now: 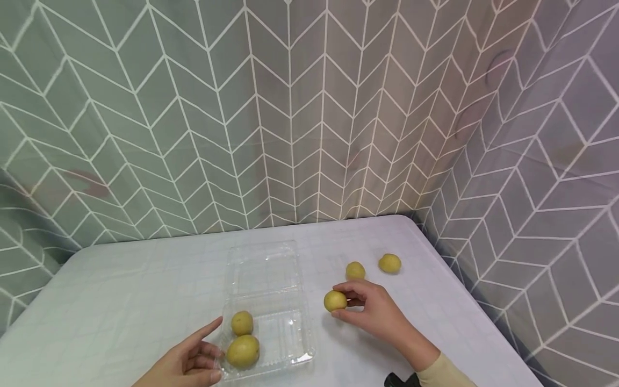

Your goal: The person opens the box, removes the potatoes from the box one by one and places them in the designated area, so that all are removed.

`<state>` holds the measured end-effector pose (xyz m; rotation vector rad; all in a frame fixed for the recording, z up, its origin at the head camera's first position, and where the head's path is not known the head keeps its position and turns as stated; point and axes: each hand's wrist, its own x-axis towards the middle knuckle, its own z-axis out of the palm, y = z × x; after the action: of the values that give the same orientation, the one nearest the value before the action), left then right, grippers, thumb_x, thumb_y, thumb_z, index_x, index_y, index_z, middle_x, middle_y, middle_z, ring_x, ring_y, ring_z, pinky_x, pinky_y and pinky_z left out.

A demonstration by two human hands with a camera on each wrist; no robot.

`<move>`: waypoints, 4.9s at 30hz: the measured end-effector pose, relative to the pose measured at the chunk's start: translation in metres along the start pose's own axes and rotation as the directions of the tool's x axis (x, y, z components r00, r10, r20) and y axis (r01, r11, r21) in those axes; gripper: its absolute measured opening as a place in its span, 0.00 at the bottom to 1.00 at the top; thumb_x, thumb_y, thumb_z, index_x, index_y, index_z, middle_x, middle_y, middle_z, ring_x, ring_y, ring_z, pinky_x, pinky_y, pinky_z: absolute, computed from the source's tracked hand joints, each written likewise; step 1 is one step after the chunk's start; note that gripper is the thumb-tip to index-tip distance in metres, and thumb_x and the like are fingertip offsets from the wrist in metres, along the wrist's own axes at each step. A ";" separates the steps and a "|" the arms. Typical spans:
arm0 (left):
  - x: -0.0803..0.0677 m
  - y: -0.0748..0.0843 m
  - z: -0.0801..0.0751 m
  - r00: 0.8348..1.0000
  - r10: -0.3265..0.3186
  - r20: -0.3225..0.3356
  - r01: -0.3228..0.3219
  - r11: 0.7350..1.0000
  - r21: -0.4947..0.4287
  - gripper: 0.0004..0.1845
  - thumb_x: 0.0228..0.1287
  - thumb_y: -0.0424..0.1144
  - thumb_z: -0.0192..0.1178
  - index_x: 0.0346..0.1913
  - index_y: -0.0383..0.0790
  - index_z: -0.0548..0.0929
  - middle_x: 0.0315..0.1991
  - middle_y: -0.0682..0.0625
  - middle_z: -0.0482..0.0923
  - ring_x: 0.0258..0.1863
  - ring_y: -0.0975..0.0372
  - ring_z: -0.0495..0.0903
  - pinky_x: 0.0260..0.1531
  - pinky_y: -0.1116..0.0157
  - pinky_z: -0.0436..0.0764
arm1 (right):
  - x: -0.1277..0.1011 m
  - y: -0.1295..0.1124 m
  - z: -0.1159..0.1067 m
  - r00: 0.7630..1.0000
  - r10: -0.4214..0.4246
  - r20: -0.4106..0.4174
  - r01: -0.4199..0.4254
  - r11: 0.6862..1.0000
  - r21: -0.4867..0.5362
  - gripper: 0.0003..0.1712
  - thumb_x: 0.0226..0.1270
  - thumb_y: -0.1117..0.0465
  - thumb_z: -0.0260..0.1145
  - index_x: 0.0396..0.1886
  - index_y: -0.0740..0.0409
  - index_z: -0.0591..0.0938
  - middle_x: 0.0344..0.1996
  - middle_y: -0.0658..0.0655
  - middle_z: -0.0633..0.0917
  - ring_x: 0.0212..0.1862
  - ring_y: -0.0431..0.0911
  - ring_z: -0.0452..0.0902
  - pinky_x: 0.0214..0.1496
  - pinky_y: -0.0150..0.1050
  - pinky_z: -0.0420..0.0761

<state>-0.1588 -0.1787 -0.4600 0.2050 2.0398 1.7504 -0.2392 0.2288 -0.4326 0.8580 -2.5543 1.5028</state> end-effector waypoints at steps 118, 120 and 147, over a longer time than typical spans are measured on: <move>-0.004 0.003 -0.001 0.999 0.040 0.009 -0.039 0.999 -0.011 0.48 0.63 0.37 0.69 0.78 0.35 0.50 0.47 0.43 0.76 0.46 0.52 0.79 0.44 0.68 0.81 | -0.008 0.008 -0.018 0.999 0.032 0.010 -0.030 0.992 -0.120 0.24 0.61 0.54 0.75 0.53 0.60 0.82 0.51 0.54 0.84 0.52 0.45 0.81 0.56 0.37 0.79; -0.004 0.003 -0.001 0.999 0.036 0.007 -0.036 0.999 -0.012 0.48 0.63 0.37 0.69 0.78 0.36 0.50 0.47 0.43 0.76 0.46 0.52 0.78 0.44 0.68 0.81 | -0.008 0.006 -0.019 1.000 0.028 0.013 -0.026 0.992 -0.120 0.24 0.61 0.54 0.75 0.54 0.59 0.82 0.52 0.55 0.83 0.52 0.45 0.81 0.56 0.37 0.78; -0.006 0.004 0.000 0.998 0.056 0.006 -0.056 0.998 0.003 0.48 0.62 0.38 0.70 0.78 0.35 0.50 0.47 0.43 0.75 0.45 0.52 0.79 0.44 0.68 0.81 | 0.019 -0.033 0.008 0.984 -0.102 0.145 0.114 0.991 -0.076 0.24 0.62 0.50 0.74 0.56 0.47 0.81 0.53 0.47 0.82 0.54 0.42 0.79 0.55 0.40 0.79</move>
<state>-0.1537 -0.1800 -0.4548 0.2708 2.0514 1.7778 -0.2375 0.2015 -0.4048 1.1091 -2.5978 1.3403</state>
